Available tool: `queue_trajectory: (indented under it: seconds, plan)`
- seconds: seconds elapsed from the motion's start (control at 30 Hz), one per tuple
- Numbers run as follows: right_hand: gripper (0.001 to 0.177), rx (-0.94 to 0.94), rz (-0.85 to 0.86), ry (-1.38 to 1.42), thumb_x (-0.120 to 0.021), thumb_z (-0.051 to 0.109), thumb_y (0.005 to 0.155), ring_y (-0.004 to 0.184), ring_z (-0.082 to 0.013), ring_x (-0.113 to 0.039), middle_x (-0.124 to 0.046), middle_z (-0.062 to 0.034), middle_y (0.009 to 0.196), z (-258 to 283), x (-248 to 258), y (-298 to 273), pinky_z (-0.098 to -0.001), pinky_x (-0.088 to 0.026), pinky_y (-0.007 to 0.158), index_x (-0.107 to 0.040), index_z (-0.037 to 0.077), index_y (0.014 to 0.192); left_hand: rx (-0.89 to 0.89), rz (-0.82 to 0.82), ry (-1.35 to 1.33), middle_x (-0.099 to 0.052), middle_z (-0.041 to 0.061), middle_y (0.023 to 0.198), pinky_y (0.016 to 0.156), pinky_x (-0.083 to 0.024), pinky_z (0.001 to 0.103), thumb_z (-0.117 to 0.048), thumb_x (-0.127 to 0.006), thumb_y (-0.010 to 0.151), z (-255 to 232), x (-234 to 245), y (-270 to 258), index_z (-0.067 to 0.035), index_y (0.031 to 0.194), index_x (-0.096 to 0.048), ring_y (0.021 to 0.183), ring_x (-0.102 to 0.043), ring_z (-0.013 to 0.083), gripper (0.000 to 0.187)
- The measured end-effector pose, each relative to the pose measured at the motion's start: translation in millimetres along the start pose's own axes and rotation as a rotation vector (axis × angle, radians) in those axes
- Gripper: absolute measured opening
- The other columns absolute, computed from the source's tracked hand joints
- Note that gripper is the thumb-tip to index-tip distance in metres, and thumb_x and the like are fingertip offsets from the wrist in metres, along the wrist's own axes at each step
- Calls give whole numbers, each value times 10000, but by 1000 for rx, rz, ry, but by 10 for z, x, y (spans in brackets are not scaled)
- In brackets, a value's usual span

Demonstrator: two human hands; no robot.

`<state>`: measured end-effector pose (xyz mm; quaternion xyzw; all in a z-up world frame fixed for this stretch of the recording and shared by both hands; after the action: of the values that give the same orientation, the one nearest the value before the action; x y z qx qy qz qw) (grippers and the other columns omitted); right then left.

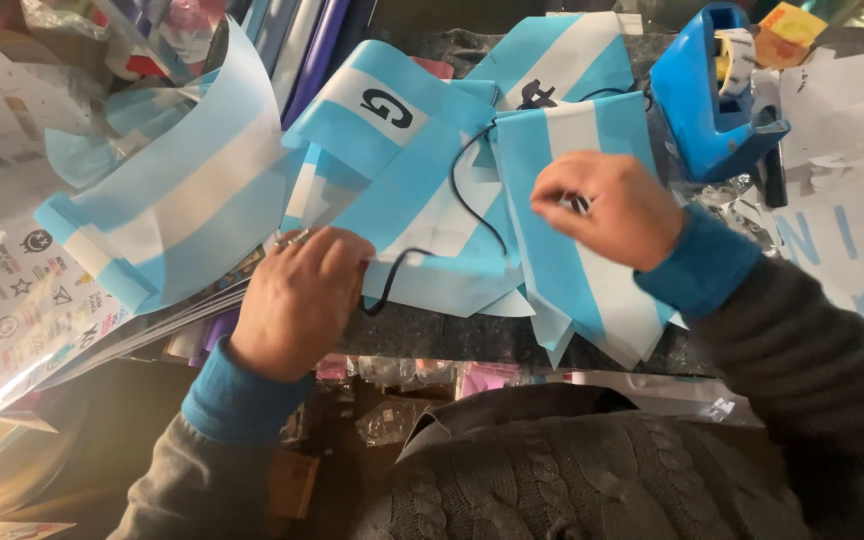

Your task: The recorder is assembling and organizing Argentine-themed pennants, measuring the placement of letters and threading them with string.

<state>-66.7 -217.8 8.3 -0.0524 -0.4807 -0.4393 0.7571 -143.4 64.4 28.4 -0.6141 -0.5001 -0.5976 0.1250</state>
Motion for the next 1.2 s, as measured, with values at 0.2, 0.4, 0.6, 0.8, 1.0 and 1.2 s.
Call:
queue_trajectory:
  seconds: [0.2,0.4,0.6,0.8,1.0,1.2]
  plan:
    - [280,-77,66,206,-670,100,960,1024,-235,-705,-718,-111,1146,96,146,12,-370,-582,891,-673,64,1238,-20,-32,-33,-664,82,960,746,-526,441,-89,-675,961,-164,229,261,-67,1036,-638,874,-660,335,86]
    - [623,18,377,409,-589,-62,829,1302,-278,-599,-637,-113,1406,321,-190,78,-402,-454,1104,-570,122,1424,-83,98,39,-676,75,936,725,-523,456,-139,-666,940,-303,307,423,-85,1049,-700,833,-659,329,126]
    - [427,-267,472,761,-583,3,918,1233,-231,-667,-720,-92,1283,-68,-477,20,-370,-537,1079,-671,120,1319,-6,259,-97,-684,88,906,702,-525,453,-205,-664,952,-262,261,537,-95,1032,-701,810,-663,338,141]
    - [249,-225,127,917,-616,141,1029,1147,-203,-705,-742,-102,1198,-101,-256,219,-355,-581,1048,-683,13,1232,39,229,-110,-730,116,965,690,-533,451,-244,-684,942,-158,190,657,-76,1012,-710,813,-674,374,184]
    - [328,7,8,385,-745,186,946,1032,-187,-726,-750,-127,1122,414,198,257,-314,-602,901,-691,-10,1204,43,275,-167,-739,113,960,708,-543,433,-236,-682,952,-190,244,799,-84,1014,-724,816,-690,355,169]
    - [233,-20,-36,112,-809,186,913,735,-178,-714,-745,-130,858,359,180,284,-312,-576,658,-753,20,1066,-33,73,-193,-720,121,1036,705,-549,384,-122,-741,963,-153,500,952,-64,1076,-712,842,-704,294,130]
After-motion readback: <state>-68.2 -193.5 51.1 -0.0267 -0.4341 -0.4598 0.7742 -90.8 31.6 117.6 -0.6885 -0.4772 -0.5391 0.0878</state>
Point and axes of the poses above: each hand's wrist, its own y-axis towards the middle knuckle, its own x-axis out of the back of the hand, z = x × y, the point moved 6 cm from there along y, towards the middle knuckle
